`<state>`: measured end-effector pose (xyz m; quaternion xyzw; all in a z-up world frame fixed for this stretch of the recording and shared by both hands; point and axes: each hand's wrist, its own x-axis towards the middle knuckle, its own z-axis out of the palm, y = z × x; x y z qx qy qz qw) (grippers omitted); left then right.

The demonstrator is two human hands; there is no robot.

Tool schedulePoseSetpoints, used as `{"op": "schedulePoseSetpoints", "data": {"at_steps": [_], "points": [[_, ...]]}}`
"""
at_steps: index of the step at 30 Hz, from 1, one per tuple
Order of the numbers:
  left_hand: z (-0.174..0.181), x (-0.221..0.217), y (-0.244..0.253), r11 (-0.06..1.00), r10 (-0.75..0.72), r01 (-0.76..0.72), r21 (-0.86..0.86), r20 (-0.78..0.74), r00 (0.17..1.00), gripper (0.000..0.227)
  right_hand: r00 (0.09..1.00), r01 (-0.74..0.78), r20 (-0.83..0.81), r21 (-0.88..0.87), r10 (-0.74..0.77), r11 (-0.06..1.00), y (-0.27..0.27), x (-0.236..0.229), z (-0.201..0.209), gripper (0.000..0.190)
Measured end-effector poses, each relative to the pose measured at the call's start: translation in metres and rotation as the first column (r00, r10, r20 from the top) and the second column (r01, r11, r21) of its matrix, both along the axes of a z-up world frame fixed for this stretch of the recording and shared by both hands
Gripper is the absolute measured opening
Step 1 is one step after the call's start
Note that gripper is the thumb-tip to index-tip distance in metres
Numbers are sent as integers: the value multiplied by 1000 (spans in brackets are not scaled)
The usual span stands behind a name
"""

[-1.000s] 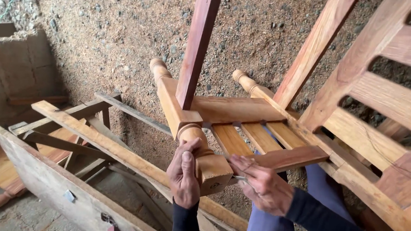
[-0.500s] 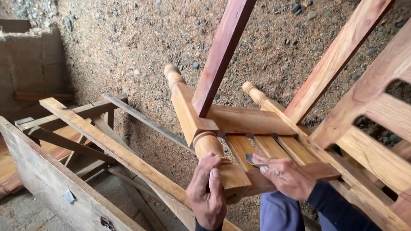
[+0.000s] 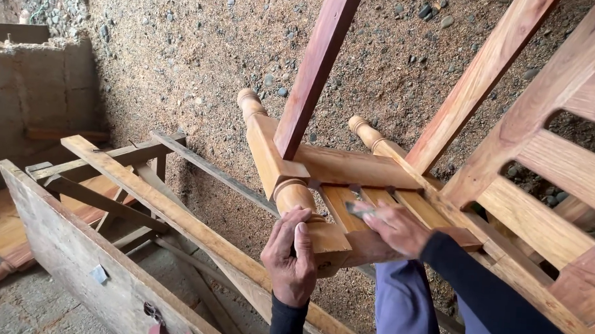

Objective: Sanding the various components of a wooden chair using a piece of sandpaper.

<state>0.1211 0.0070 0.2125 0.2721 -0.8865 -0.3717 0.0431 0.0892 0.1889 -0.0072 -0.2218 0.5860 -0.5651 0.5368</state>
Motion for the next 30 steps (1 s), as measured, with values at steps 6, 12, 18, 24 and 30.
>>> {"op": "schedulePoseSetpoints", "data": {"at_steps": [6, 12, 18, 24, 30], "points": [[10, -3, 3, 1000, 18, -18, 9, -41, 999, 25, 989, -139, 7, 413, 149, 900, -18, -26, 22, 53], [4, -3, 3, 999, 35, -35, -17, -2, 999, 24, 1000, -12, -17, -41, 11, 999, 1, 5, -27, 49], [7, 0, 5, 1000, 30, -31, -4, -49, 998, 23, 944, -186, -168, 436, 283, 881, -33, -16, -9, 50], [6, -2, 5, 998, 45, -43, 53, -40, 998, 21, 910, 40, -395, -216, -125, 976, -16, 12, -16, 30], [11, -5, 6, 999, 41, -39, 36, -52, 998, 21, 940, -88, -305, 213, 152, 973, -49, -20, 12, 47]]}}
